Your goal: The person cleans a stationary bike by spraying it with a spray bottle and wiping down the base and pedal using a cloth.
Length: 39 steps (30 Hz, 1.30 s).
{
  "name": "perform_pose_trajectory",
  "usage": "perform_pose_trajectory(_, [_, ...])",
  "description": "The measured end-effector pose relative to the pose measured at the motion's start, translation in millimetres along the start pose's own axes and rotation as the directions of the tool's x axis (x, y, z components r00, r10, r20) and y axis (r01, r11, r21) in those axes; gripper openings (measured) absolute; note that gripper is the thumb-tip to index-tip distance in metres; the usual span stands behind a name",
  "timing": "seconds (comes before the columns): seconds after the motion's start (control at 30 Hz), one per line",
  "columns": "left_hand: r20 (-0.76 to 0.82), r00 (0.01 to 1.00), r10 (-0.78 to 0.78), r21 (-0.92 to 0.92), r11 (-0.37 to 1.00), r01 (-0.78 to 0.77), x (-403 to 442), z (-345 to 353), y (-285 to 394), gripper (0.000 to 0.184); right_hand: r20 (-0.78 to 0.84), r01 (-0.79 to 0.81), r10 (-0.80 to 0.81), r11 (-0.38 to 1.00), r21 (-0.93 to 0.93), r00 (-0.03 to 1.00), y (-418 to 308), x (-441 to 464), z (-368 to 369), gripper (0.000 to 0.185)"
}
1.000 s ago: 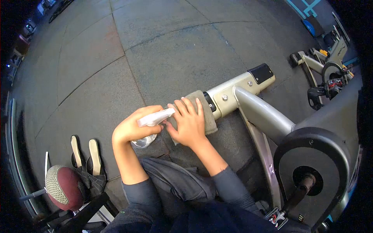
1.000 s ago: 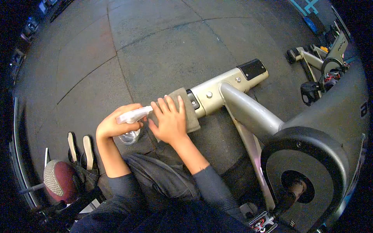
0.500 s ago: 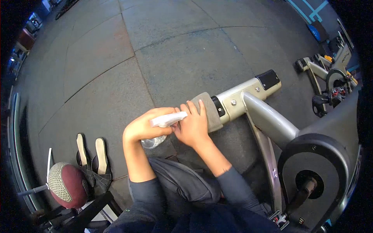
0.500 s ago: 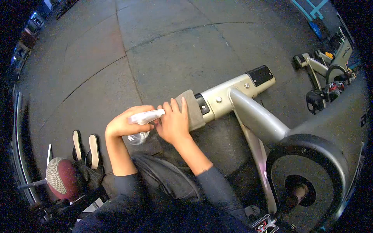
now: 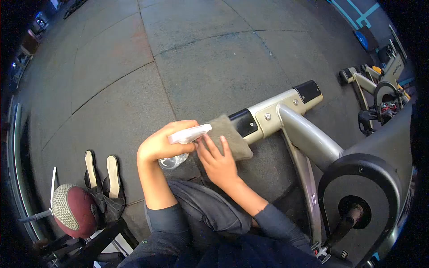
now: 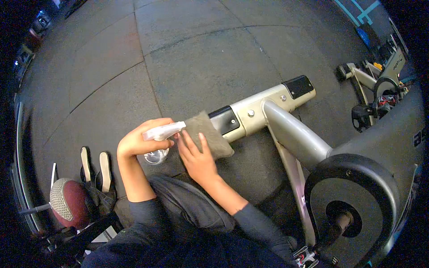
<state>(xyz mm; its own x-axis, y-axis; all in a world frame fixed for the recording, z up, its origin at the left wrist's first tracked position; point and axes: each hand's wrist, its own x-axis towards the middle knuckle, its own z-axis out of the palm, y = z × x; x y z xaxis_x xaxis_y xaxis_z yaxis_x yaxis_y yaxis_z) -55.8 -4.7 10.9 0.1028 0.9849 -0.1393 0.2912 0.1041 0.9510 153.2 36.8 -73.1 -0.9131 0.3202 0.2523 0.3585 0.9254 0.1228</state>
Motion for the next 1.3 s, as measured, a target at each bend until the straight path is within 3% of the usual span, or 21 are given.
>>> perform_pose_trajectory(0.07, [-0.136,0.988,0.078,0.083,0.994,-0.067,0,3,-16,0.033,0.094,0.083,-0.079,0.996,-0.043,0.992,-3,13,9,0.048])
perform_pose_trajectory(0.1, [-0.132,0.988,0.079,0.086,0.994,-0.068,0,2,-12,0.033,0.092,0.079,-0.074,0.996,-0.043,0.993,-6,25,13,0.048])
perform_pose_trajectory(0.17, [-0.114,0.988,0.102,0.036,0.994,-0.098,-2,1,-3,0.034,0.364,0.096,-0.025,0.979,-0.178,0.931,-14,47,19,0.047])
perform_pose_trajectory(0.23, [-0.084,0.994,0.065,0.023,0.998,-0.063,-1,-2,-5,0.033,0.341,0.096,-0.024,0.976,-0.195,0.940,-21,60,33,0.045])
perform_pose_trajectory(0.3, [-0.050,0.998,0.030,0.008,1.000,-0.029,-2,-4,-5,0.033,0.375,-0.008,0.153,0.933,-0.361,0.914,-30,71,49,0.042])
perform_pose_trajectory(0.33, [-0.035,0.999,0.010,-0.055,0.998,-0.012,-2,-4,-5,0.033,0.377,-0.008,0.153,0.933,-0.361,0.914,-29,69,45,0.042])
perform_pose_trajectory(0.4, [-0.023,1.000,-0.005,-0.122,0.992,0.002,1,-3,-2,0.034,0.293,-0.013,0.058,0.988,-0.155,0.954,-21,63,29,0.042])
perform_pose_trajectory(0.43, [0.005,1.000,-0.008,-0.115,0.993,0.008,5,-2,0,0.034,0.292,-0.009,0.056,0.987,-0.159,0.955,-18,60,23,0.042])
perform_pose_trajectory(0.5, [0.030,1.000,-0.006,-0.105,0.994,0.010,7,-3,1,0.034,0.310,-0.109,0.059,0.983,0.148,0.949,-12,50,10,0.042])
perform_pose_trajectory(0.53, [0.006,0.999,0.048,-0.078,0.996,-0.047,7,-2,-3,0.032,0.273,-0.092,0.019,0.962,0.257,0.962,-2,38,-7,0.048])
perform_pose_trajectory(0.57, [-0.015,0.995,0.103,-0.051,0.993,-0.103,7,-2,-5,0.030,0.274,-0.094,0.021,0.963,0.254,0.962,3,26,-13,0.048])
perform_pose_trajectory(0.63, [-0.011,0.995,0.097,-0.062,0.993,-0.098,6,-2,-5,0.029,0.038,-0.160,0.159,0.895,0.416,0.987,11,4,-21,0.055])
perform_pose_trajectory(0.77, [-0.002,0.999,0.039,-0.082,0.996,-0.039,3,-2,3,0.027,0.073,-0.264,0.257,0.874,0.408,0.964,40,-32,-24,0.059])
perform_pose_trajectory(0.9, [0.010,0.999,0.047,-0.068,0.997,-0.047,6,1,4,0.026,0.018,-0.164,0.167,0.932,0.325,0.986,78,-21,-18,0.055])
perform_pose_trajectory(1.0, [0.008,0.998,0.055,-0.104,0.993,-0.054,6,1,2,0.026,-0.058,-0.174,0.201,0.935,0.307,0.978,100,13,-9,0.046])
perform_pose_trajectory(1.07, [0.050,0.998,-0.044,-0.048,0.998,0.046,7,0,2,0.027,-0.080,-0.194,0.225,0.937,0.290,0.971,112,34,-5,0.040])
perform_pose_trajectory(1.13, [0.063,0.997,-0.041,-0.061,0.997,0.045,8,1,4,0.027,0.167,-0.311,0.271,0.896,0.316,0.948,125,55,-5,0.035])
perform_pose_trajectory(1.17, [0.066,0.997,-0.041,-0.076,0.996,0.046,9,1,4,0.026,0.166,-0.316,0.276,0.896,0.313,0.947,128,64,-5,0.035])
perform_pose_trajectory(1.23, [0.068,0.997,-0.030,-0.039,0.999,0.032,11,1,5,0.026,0.338,-0.427,0.340,0.875,0.229,0.878,133,80,-3,0.038])
perform_pose_trajectory(1.3, [0.067,0.998,-0.021,-0.005,1.000,0.022,11,2,3,0.026,0.312,-0.429,0.347,0.868,0.251,0.884,133,83,1,0.042])
